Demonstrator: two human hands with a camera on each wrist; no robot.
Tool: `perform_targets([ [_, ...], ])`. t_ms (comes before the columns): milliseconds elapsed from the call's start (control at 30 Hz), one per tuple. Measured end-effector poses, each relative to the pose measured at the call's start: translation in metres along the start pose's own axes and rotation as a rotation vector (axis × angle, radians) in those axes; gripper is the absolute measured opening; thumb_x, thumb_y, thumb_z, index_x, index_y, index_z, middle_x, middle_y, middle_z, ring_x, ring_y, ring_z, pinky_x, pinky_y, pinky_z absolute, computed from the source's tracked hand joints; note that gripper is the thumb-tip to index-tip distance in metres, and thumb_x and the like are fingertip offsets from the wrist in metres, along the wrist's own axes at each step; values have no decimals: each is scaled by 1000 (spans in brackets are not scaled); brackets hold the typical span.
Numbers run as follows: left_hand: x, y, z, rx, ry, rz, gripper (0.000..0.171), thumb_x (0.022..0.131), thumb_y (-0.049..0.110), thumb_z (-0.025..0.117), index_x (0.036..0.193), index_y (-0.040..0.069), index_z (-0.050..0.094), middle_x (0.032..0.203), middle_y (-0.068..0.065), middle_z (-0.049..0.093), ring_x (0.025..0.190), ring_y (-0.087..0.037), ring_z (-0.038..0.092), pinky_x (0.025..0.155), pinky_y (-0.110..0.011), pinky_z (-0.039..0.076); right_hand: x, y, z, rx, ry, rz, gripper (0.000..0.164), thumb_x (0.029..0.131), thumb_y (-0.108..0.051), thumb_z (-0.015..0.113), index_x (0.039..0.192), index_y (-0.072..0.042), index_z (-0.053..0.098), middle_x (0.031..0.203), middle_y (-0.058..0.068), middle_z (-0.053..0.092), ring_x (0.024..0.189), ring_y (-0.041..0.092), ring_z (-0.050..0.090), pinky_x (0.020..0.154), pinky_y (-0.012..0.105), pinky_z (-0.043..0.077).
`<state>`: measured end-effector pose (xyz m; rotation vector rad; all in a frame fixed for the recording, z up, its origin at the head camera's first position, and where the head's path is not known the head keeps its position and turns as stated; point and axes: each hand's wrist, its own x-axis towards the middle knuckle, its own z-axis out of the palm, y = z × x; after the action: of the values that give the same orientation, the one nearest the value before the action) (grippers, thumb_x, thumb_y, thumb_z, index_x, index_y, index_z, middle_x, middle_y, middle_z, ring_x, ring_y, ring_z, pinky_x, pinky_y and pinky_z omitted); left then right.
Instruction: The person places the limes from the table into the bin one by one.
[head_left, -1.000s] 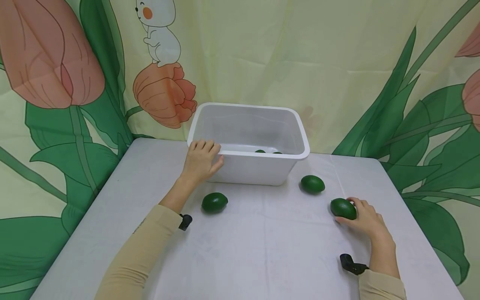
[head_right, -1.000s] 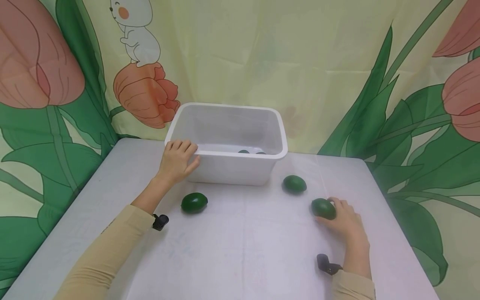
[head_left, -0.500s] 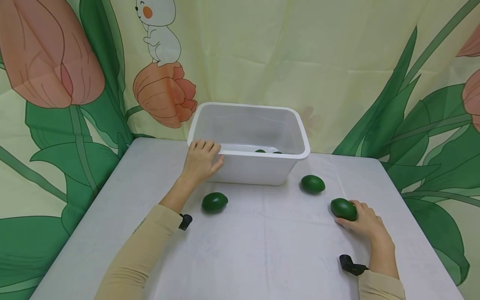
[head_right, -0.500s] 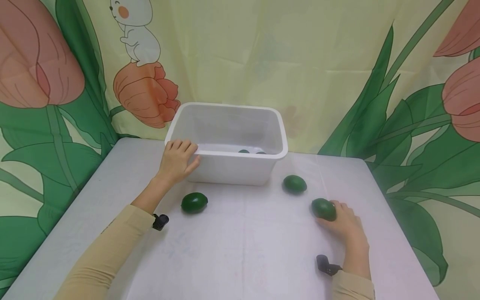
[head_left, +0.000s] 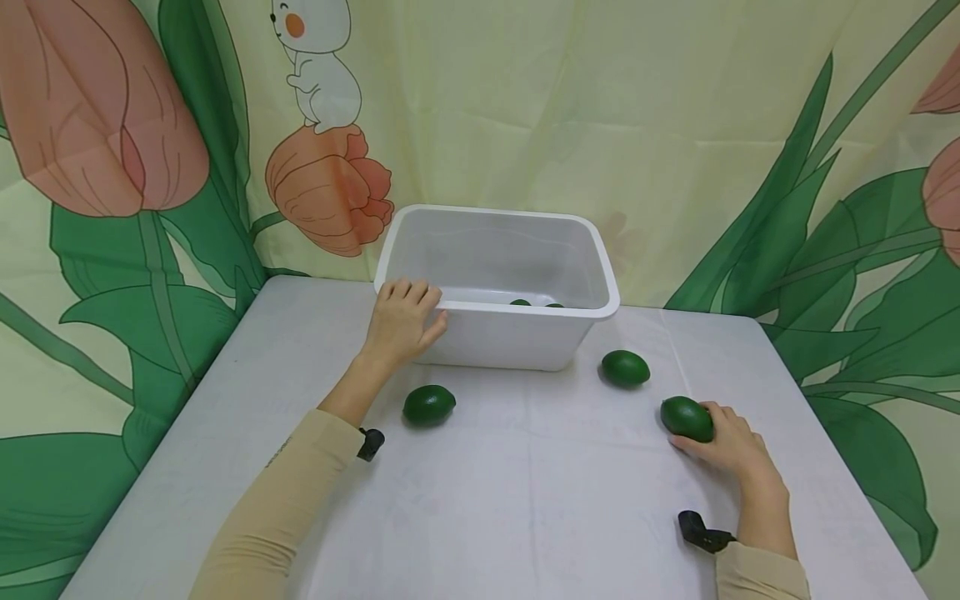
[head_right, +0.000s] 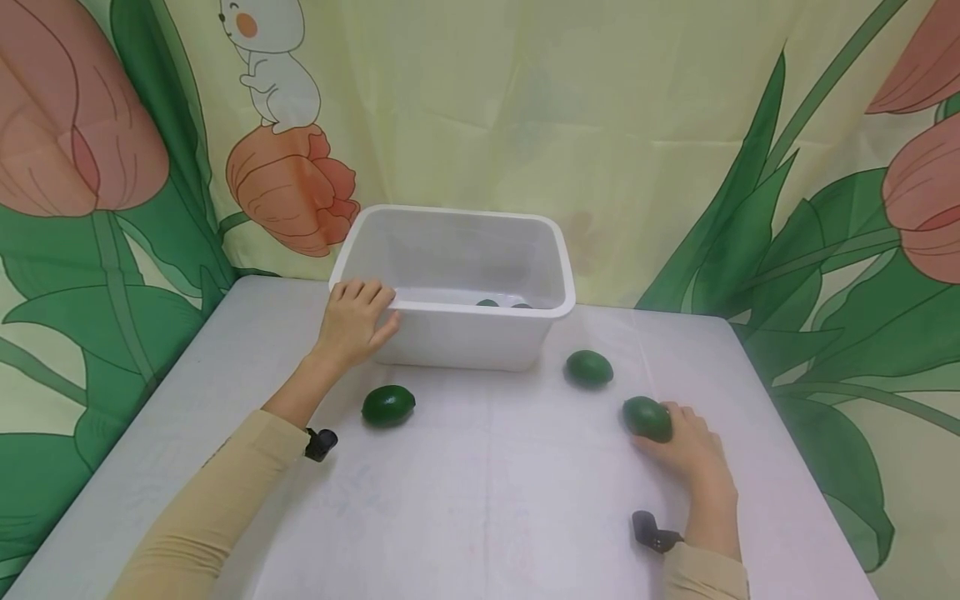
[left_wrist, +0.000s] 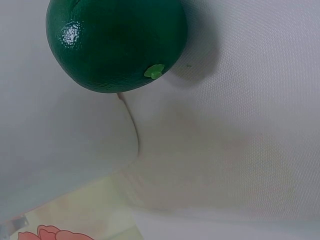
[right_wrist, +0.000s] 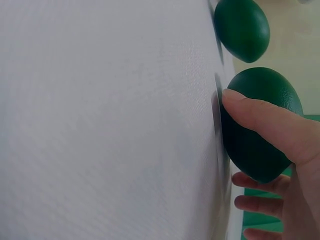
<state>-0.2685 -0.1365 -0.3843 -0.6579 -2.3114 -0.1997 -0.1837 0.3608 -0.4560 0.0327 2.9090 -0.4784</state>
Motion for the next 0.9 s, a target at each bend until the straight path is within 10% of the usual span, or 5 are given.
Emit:
perform_targets([
  [900, 0, -1, 1, -5, 16, 6, 36, 86, 36, 34, 97, 8, 55, 87, -7, 50, 81, -27, 42, 74, -40, 33, 1, -5, 2, -76, 170, -58, 84, 73, -61, 60, 127, 0, 38, 119, 32, 37, 106, 49, 35, 81, 64, 26],
])
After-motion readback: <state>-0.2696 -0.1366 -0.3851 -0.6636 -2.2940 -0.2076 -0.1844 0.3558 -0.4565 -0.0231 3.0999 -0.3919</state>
